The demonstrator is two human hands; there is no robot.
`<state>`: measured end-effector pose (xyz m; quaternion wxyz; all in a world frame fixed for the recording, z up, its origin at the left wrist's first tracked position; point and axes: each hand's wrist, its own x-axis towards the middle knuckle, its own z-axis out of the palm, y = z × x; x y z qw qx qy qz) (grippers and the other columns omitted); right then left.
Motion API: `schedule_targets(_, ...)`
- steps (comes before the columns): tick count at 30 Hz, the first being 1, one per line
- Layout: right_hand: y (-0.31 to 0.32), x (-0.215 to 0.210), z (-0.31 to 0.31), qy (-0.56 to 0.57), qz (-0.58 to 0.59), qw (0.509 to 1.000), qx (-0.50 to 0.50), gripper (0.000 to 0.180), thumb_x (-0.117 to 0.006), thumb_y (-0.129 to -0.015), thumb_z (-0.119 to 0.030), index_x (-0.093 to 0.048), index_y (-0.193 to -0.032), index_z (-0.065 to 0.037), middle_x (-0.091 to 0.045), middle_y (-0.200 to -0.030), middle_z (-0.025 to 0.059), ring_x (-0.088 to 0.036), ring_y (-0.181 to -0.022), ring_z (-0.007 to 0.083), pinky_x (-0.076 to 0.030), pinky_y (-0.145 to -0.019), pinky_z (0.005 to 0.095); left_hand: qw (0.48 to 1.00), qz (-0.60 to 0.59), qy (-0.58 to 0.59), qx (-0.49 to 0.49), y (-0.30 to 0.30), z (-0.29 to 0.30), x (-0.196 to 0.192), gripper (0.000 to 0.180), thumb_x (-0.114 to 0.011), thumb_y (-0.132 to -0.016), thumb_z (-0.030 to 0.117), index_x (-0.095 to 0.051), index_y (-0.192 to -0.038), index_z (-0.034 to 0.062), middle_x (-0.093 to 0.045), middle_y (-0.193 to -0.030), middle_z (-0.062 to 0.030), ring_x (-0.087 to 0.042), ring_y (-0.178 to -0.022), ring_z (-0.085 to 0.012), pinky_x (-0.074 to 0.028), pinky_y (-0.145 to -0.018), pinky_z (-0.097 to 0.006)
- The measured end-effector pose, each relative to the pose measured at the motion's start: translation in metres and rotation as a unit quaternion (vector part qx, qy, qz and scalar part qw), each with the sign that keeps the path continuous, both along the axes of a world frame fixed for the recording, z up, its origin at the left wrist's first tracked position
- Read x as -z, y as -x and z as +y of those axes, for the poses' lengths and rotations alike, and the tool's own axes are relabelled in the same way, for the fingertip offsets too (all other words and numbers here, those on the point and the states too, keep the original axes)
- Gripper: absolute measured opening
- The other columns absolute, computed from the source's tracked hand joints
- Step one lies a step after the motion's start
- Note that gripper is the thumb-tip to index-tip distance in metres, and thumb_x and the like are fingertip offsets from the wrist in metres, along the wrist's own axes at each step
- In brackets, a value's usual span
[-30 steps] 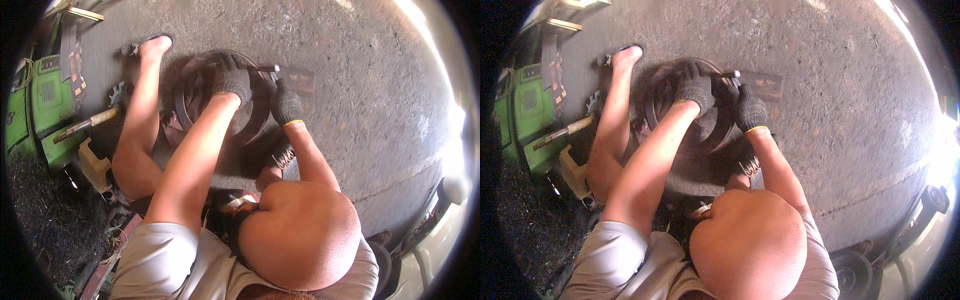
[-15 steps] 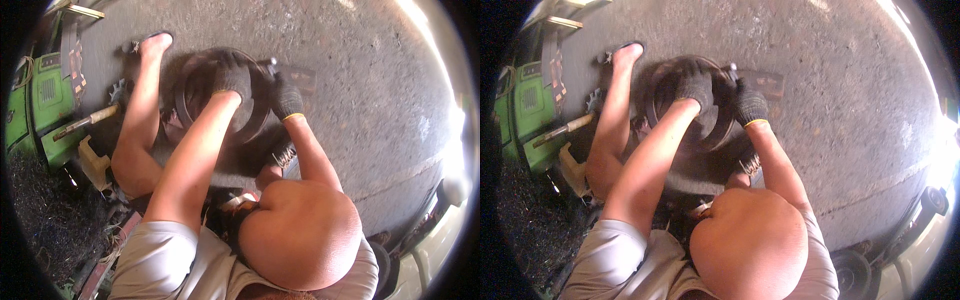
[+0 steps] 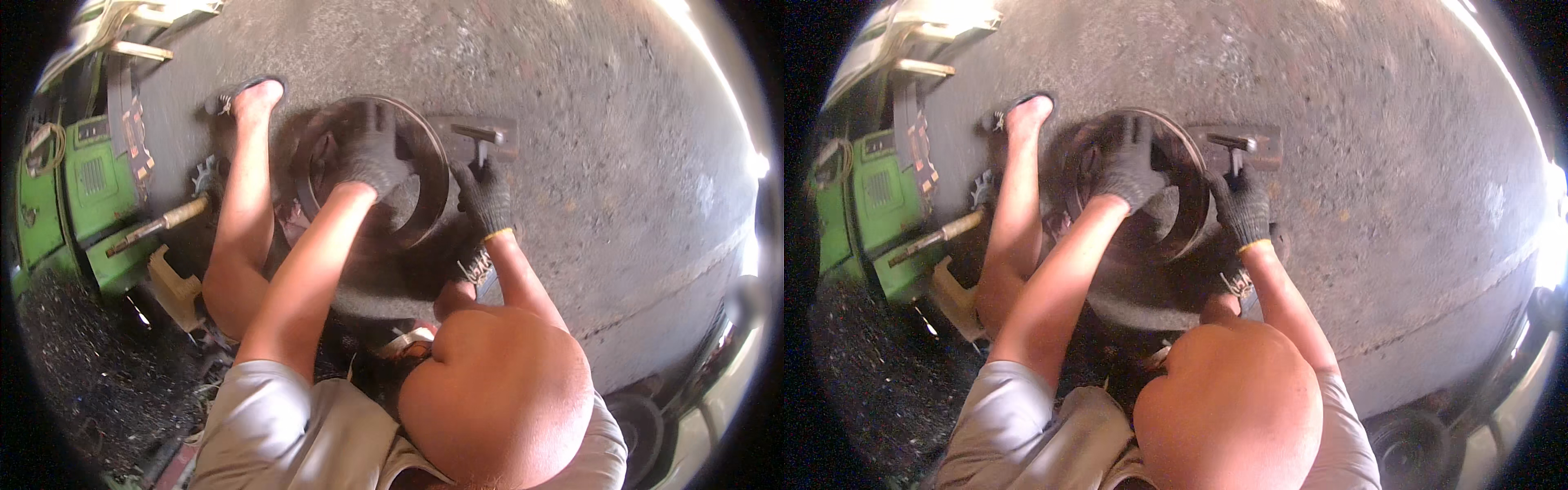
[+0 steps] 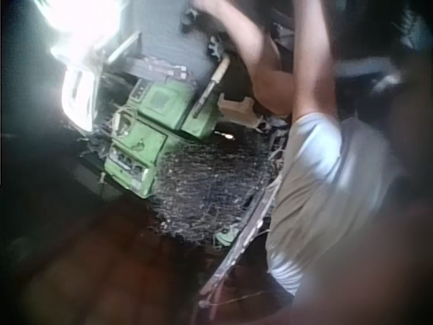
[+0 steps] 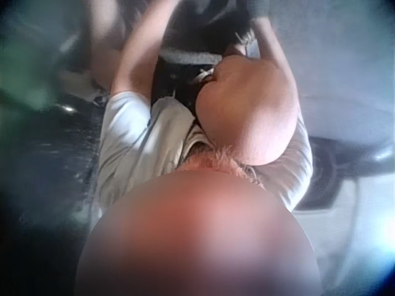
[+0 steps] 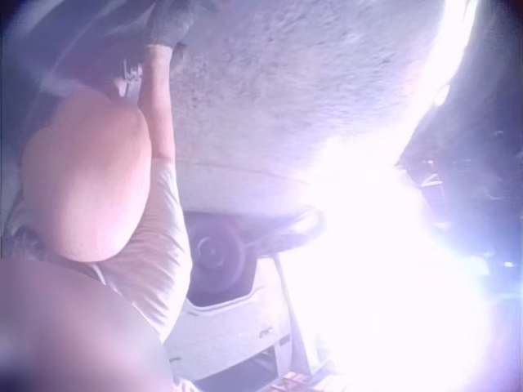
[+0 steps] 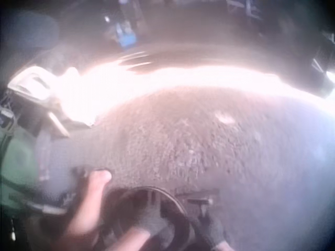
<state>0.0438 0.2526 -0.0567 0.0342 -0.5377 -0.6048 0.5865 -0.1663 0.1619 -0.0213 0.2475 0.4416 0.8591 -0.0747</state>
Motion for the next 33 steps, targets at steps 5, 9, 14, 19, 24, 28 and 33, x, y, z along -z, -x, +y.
schedule_targets(5,-0.044,0.034,-0.065,0.130,0.095,0.973,0.167,0.044,-0.077,-0.100,-0.029,-0.066,-0.130,0.002,-0.078,-0.109,0.0191,-0.076,-0.094,0.0288,-0.060,-0.085,0.0415,0.994,0.098,-0.024,-0.028,0.044,-0.029,0.001,0.127,-0.087,-0.074,0.064,-0.023,-0.172,0.0136,-0.016,-0.177,-0.0269,-0.020,-0.163,-0.0465,-0.029,-0.129,-0.059)
schedule_targets(9,-0.042,0.056,-0.083,0.175,0.154,0.965,0.122,0.036,-0.073,-0.104,-0.019,-0.067,-0.131,0.003,-0.077,-0.116,0.0108,-0.070,-0.103,0.0209,-0.055,-0.093,0.0352,0.992,0.106,0.027,0.065,0.095,-0.016,0.013,0.121,-0.084,-0.078,0.061,-0.024,-0.172,0.0146,-0.029,-0.172,-0.0281,-0.035,-0.157,-0.0461,-0.034,-0.126,-0.056)
schedule_targets(14,-0.035,0.044,-0.079,0.218,0.194,0.949,0.121,0.038,-0.072,-0.104,-0.016,-0.066,-0.136,0.003,-0.073,-0.122,0.0049,-0.063,-0.109,0.0164,-0.052,-0.097,0.0328,0.996,-0.065,0.048,-0.041,0.130,-0.001,0.016,0.085,-0.077,-0.089,0.053,-0.050,-0.158,0.0121,-0.063,-0.148,-0.0239,-0.056,-0.142,-0.0412,-0.044,-0.119,-0.050)
schedule_targets(19,-0.031,0.030,-0.076,0.232,0.217,0.937,0.146,0.041,-0.070,-0.106,-0.017,-0.062,-0.141,0.003,-0.071,-0.126,0.0062,-0.062,-0.112,0.0167,-0.052,-0.100,0.0325,0.995,-0.041,0.086,-0.037,0.146,-0.023,0.011,0.072,-0.074,-0.092,0.052,-0.059,-0.148,0.0091,-0.064,-0.148,-0.0216,-0.058,-0.140,-0.0400,-0.045,-0.116,-0.050)
schedule_targets(24,-0.020,0.029,-0.067,0.212,0.223,0.943,0.127,0.043,-0.068,-0.107,-0.017,-0.060,-0.144,0.003,-0.069,-0.129,0.0068,-0.061,-0.115,0.0176,-0.051,-0.102,0.0317,0.998,0.057,-0.002,0.002,0.137,-0.043,0.008,0.088,-0.078,-0.089,0.048,-0.045,-0.162,0.0121,-0.057,-0.154,-0.0244,-0.053,-0.144,-0.0430,-0.042,-0.121,-0.048)
schedule_targets(28,-0.016,0.031,-0.067,0.195,0.220,0.946,0.135,0.042,-0.068,-0.107,-0.017,-0.061,-0.145,0.002,-0.070,-0.128,0.0056,-0.062,-0.114,0.0168,-0.051,-0.101,0.0315,1.000,-0.012,-0.015,0.016,0.146,0.000,0.006,0.090,-0.075,-0.093,0.053,-0.040,-0.166,0.0144,-0.053,-0.160,-0.0228,-0.050,-0.149,-0.0405,-0.040,-0.123,-0.046)
schedule_targets(33,-0.020,0.035,-0.071,0.227,0.251,0.922,0.189,0.027,-0.069,-0.107,-0.023,-0.068,-0.124,-0.002,-0.069,-0.109,0.0023,-0.062,-0.098,0.0131,-0.053,-0.086,0.0319,0.989,-0.135,0.055,-0.006,0.136,0.028,0.024,0.076,-0.071,-0.097,0.053,-0.048,-0.160,0.0165,-0.056,-0.159,-0.0196,-0.052,-0.148,-0.0370,-0.042,-0.122,-0.045)
